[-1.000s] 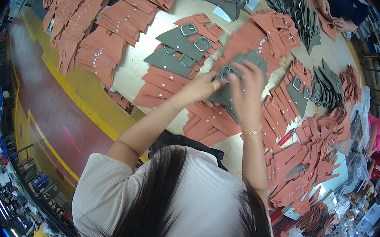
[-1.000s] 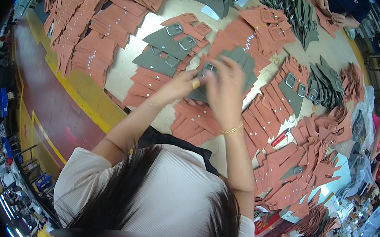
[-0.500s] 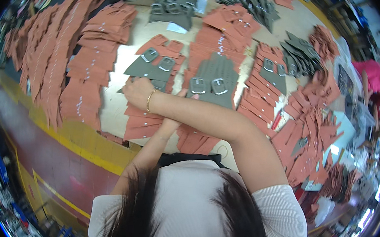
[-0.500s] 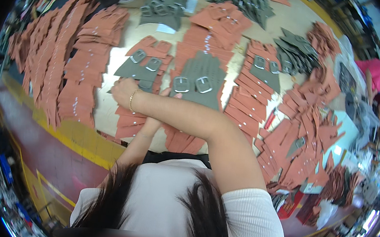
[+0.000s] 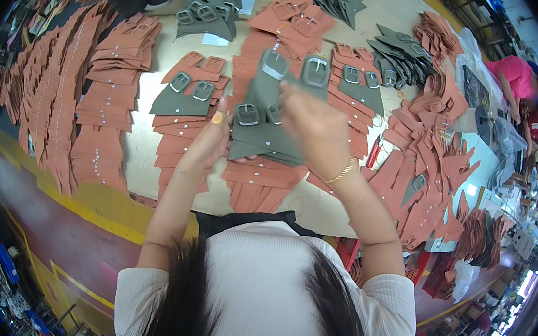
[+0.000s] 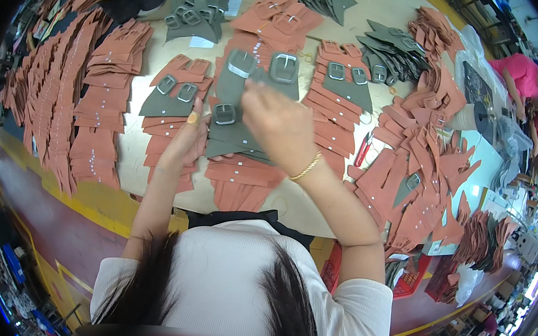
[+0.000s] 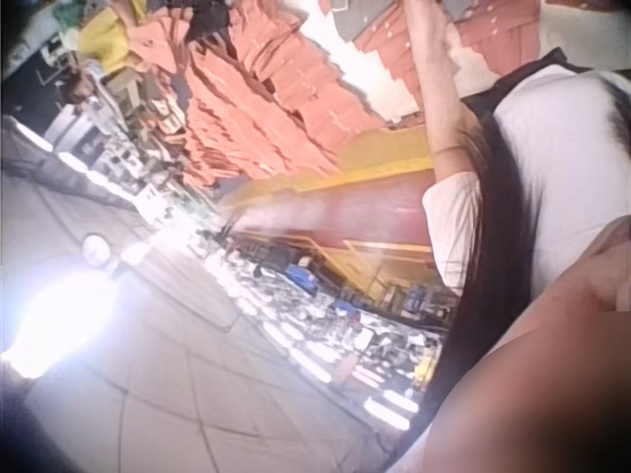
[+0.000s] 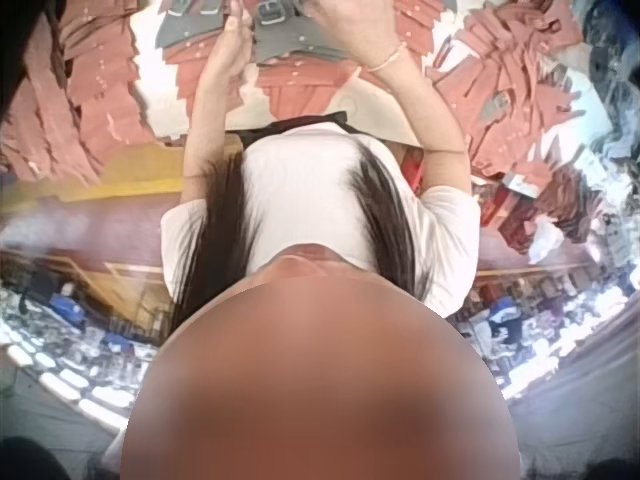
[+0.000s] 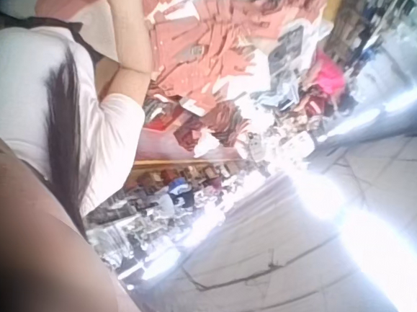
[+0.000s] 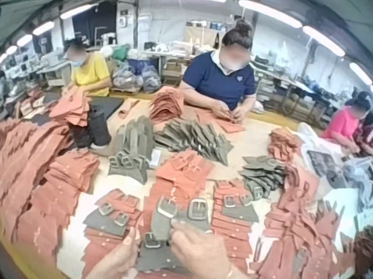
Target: The person sorts and stacks pre-cut fabric pieces with metal buckles on a table. They pick up individual pieces, align them, and place them into neat piles, occasionally moving between different color groups.
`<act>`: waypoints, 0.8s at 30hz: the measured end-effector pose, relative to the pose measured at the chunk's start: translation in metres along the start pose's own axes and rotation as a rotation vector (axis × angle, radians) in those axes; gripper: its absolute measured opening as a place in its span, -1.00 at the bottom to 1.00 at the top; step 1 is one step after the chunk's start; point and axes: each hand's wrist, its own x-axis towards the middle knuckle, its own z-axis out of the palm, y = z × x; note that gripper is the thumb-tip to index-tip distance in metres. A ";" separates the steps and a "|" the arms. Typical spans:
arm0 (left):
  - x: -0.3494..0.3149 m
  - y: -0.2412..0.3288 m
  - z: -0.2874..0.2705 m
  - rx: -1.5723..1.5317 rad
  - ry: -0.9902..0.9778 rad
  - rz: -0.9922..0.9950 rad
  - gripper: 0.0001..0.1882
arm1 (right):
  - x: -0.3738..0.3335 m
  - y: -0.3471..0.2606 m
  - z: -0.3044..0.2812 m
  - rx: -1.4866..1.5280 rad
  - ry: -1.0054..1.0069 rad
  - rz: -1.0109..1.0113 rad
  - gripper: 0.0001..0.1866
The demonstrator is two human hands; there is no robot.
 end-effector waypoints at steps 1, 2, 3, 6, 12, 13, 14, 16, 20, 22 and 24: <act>0.003 0.002 -0.002 0.037 -0.012 -0.006 0.02 | -0.014 -0.002 0.014 -0.058 -0.011 -0.045 -0.76; 0.008 0.005 -0.002 0.065 -0.053 0.012 0.07 | -0.031 -0.012 0.028 -0.095 -0.209 0.037 -0.76; 0.009 0.004 -0.001 -0.062 -0.076 0.075 -0.12 | -0.041 -0.019 0.044 -0.055 -0.408 0.055 -0.80; 0.019 0.011 0.004 0.360 0.060 0.046 -0.35 | -0.062 -0.028 0.055 0.034 -0.204 0.078 -0.76; -0.007 0.076 0.033 0.275 -0.074 -0.031 -0.50 | -0.073 0.012 -0.011 0.364 -0.015 0.285 -0.78; -0.009 0.099 0.040 0.315 -0.106 -0.017 -0.49 | -0.077 0.023 -0.025 0.365 0.031 0.318 -0.82; -0.010 0.120 0.050 0.344 -0.136 -0.014 -0.48 | -0.082 0.033 -0.039 0.363 0.066 0.370 -0.83; -0.003 0.162 0.071 0.418 -0.149 0.029 -0.47 | -0.095 0.049 -0.060 0.342 0.120 0.480 -0.85; 0.087 0.196 0.134 0.269 -0.133 0.391 -0.54 | -0.120 0.066 -0.075 0.334 0.136 0.704 -0.86; 0.157 0.201 0.171 0.020 -0.159 0.492 -0.55 | -0.131 0.069 -0.076 0.312 0.105 0.780 -0.86; 0.228 0.193 0.208 -0.238 -0.127 0.580 -0.45 | -0.138 0.071 -0.072 0.308 0.102 0.751 -0.86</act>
